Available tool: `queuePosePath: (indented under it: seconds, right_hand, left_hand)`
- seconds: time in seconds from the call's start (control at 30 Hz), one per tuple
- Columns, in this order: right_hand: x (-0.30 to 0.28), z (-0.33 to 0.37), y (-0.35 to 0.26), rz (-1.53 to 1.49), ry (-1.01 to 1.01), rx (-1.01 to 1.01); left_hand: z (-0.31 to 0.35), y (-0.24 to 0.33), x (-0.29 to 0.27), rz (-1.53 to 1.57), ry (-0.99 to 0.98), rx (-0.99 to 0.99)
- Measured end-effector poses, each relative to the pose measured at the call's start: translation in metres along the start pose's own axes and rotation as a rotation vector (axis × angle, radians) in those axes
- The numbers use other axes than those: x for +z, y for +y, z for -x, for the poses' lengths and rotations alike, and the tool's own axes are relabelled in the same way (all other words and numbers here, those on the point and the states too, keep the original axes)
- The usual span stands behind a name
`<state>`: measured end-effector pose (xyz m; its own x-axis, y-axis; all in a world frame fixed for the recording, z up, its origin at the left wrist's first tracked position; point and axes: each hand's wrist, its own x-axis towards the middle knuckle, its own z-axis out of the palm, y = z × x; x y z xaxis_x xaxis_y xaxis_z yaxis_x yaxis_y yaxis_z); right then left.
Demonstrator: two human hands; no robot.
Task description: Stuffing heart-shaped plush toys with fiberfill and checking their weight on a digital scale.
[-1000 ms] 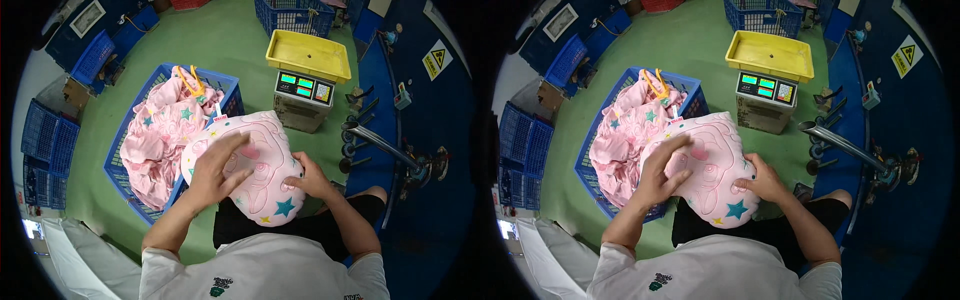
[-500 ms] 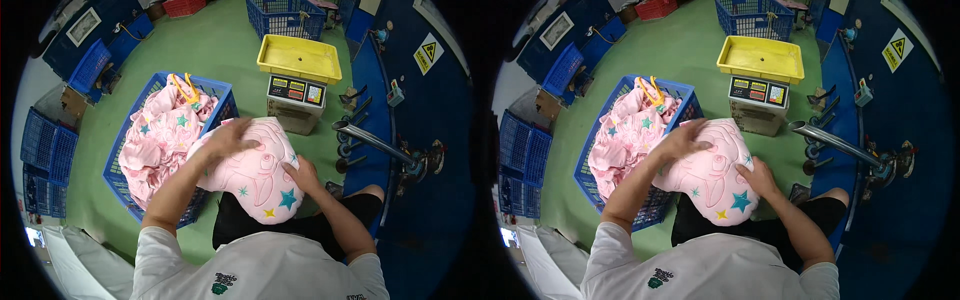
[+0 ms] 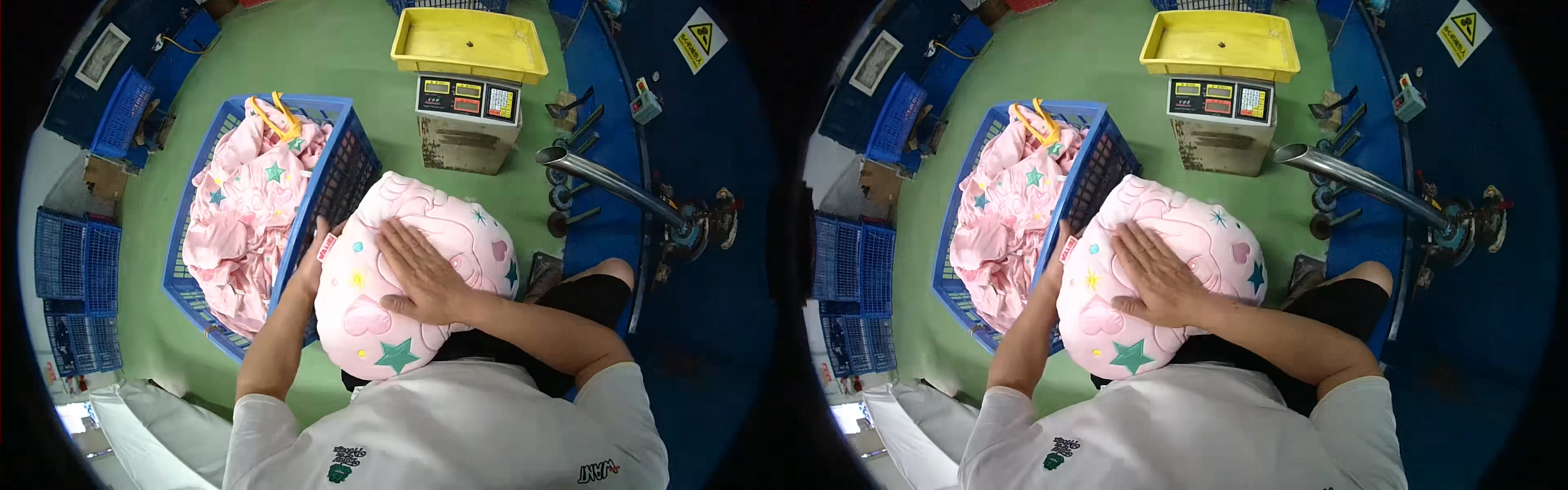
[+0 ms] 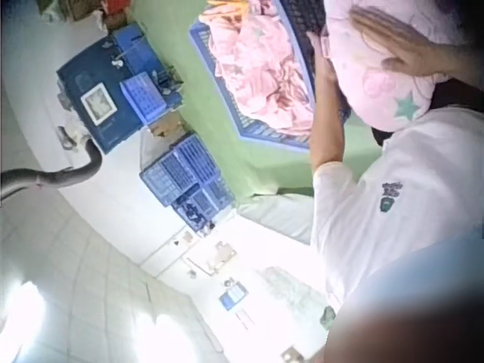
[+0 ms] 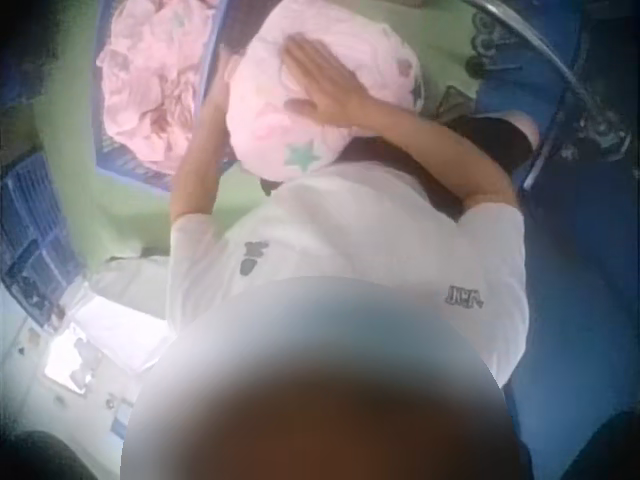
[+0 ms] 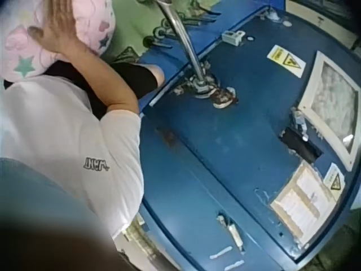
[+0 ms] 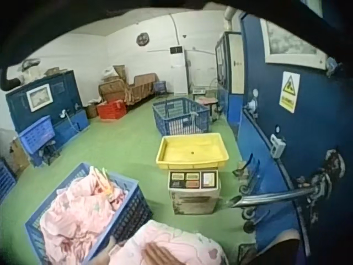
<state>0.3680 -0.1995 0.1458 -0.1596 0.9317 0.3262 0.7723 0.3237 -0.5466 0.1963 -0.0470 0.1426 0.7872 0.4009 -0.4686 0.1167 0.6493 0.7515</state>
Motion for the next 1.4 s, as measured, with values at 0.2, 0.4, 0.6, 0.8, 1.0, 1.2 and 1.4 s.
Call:
queuePosePath:
  seconds: [0.2,0.4,0.6,0.8,1.0,1.2,1.4]
  right_hand:
    - [0.026,-0.037,0.039,0.156,0.151,-0.091]
    - [0.048,-0.033,0.017,0.222,0.25,0.192]
    - [0.001,-0.023,-0.015,-0.14,0.226,-0.058]
    - [-0.078,0.008,0.03,-0.143,0.247,-0.238]
    - [0.023,0.019,0.014,-0.344,0.314,0.093]
    - [0.016,-0.051,0.048,-0.023,0.507,0.11]
    - [0.028,-0.002,0.061,-0.017,0.375,0.216]
  left_hand:
    - [-0.047,-0.05,-0.022,0.813,-0.264,0.28]
    - [-0.014,0.002,0.048,0.465,0.476,0.272]
    - [-0.013,0.01,0.064,0.683,0.013,0.327]
    - [-0.022,0.01,0.059,0.762,-0.479,0.276]
    - [-0.048,0.0,0.033,0.902,-0.492,0.362]
    - [-0.022,-0.123,0.037,1.31,-0.136,0.628]
    - [-0.076,-0.152,0.006,1.1,-0.415,0.63]
